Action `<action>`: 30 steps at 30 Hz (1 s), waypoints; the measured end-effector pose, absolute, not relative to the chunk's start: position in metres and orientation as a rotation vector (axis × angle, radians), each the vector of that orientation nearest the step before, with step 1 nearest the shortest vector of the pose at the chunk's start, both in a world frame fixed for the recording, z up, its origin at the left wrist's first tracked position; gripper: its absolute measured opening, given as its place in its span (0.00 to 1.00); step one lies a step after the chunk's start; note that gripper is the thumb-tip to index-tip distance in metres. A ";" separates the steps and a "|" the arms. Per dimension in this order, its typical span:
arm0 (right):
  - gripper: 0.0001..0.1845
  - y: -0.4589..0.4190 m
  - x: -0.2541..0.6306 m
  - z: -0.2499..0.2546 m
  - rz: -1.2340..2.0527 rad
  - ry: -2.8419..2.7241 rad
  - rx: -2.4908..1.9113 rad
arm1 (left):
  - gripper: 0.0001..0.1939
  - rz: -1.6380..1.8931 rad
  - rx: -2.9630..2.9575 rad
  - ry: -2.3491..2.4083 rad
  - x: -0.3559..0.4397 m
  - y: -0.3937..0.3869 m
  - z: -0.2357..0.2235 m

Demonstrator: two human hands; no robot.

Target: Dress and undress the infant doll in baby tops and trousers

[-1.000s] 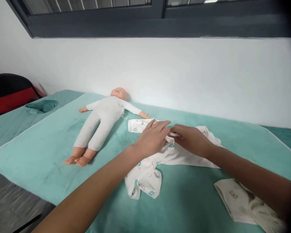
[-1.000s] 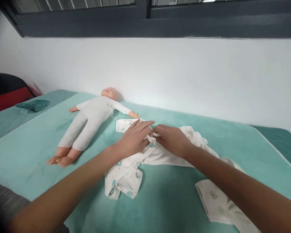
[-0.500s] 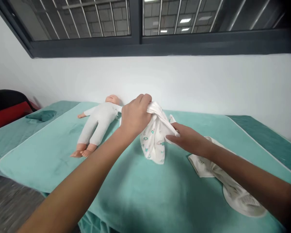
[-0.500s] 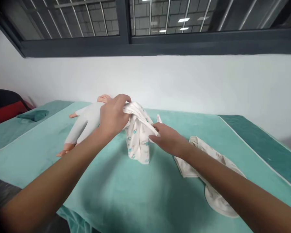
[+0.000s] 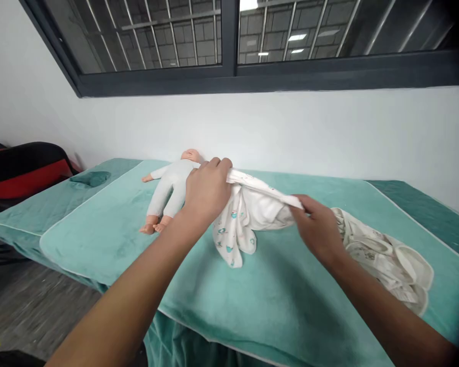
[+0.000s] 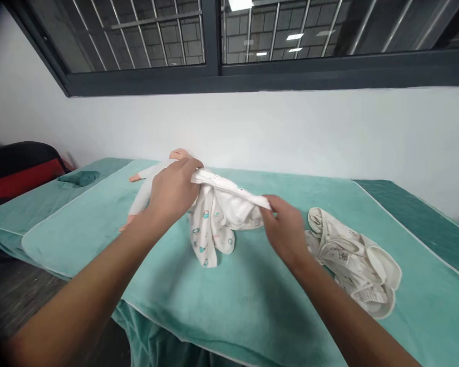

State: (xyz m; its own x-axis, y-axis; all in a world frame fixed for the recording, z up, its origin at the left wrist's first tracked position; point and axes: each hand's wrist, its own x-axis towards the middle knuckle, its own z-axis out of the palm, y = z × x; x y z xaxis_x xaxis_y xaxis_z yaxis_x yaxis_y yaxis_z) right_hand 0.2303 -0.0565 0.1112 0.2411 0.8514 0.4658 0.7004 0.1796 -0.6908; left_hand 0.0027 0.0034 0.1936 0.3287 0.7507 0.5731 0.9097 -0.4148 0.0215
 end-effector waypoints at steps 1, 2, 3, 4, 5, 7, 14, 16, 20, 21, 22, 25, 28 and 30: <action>0.13 -0.059 0.234 0.117 0.149 -1.426 -1.540 | 0.17 -0.627 -2.331 -1.448 -0.002 0.006 0.192; 0.13 -0.061 0.238 0.122 0.099 -1.370 -1.516 | 0.17 -0.519 -2.370 -1.399 -0.006 0.009 0.190; 0.13 -0.062 0.242 0.127 0.047 -1.337 -1.492 | 0.16 -0.431 -2.399 -1.351 -0.009 0.012 0.187; 0.13 -0.062 0.244 0.131 0.002 -1.330 -1.472 | 0.15 -0.367 -2.418 -1.311 -0.012 0.015 0.184; 0.12 -0.062 0.246 0.133 -0.025 -1.358 -1.468 | 0.14 -0.327 -2.427 -1.287 -0.013 0.016 0.180; 0.11 -0.059 0.247 0.132 0.002 -1.484 -1.536 | 0.11 -0.294 -2.452 -1.284 -0.016 0.018 0.173; 0.19 -0.050 0.212 0.092 0.664 -1.938 -1.587 | 0.10 -0.724 -2.508 -1.513 -0.015 0.015 0.159; 0.31 -0.046 0.191 0.082 0.719 -1.882 -1.456 | 0.10 -1.016 -2.524 -1.576 -0.006 0.010 0.163; 0.34 -0.031 0.152 0.078 1.008 -1.538 -1.185 | 0.09 -1.489 -2.763 -1.594 0.013 -0.007 0.179; 0.30 -0.028 0.146 0.080 1.067 -1.476 -1.106 | 0.09 -1.525 -2.854 -1.556 0.014 -0.011 0.182; 0.27 -0.024 0.142 0.084 1.095 -1.424 -1.039 | 0.10 -1.538 -2.920 -1.511 0.012 -0.014 0.184; 0.28 -0.020 0.138 0.097 1.114 -1.340 -0.901 | 0.21 -1.588 -2.917 -1.504 -0.008 -0.017 0.176; 0.32 -0.024 0.135 0.102 1.209 -1.355 -0.902 | 0.37 -1.672 -2.954 -1.738 -0.033 -0.017 0.146; 0.34 -0.029 0.130 0.098 1.239 -1.438 -0.970 | 0.40 -1.757 -3.006 -1.891 -0.044 -0.023 0.118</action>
State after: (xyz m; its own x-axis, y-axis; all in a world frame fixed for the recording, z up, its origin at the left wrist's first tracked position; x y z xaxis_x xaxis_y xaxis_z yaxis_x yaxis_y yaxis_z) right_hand 0.1301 -0.0288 0.0976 -0.2150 0.9624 0.1660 -0.0216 0.1652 -0.9860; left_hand -0.0443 -0.0235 0.1184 0.2862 0.9334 0.2166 0.2844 -0.2986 0.9110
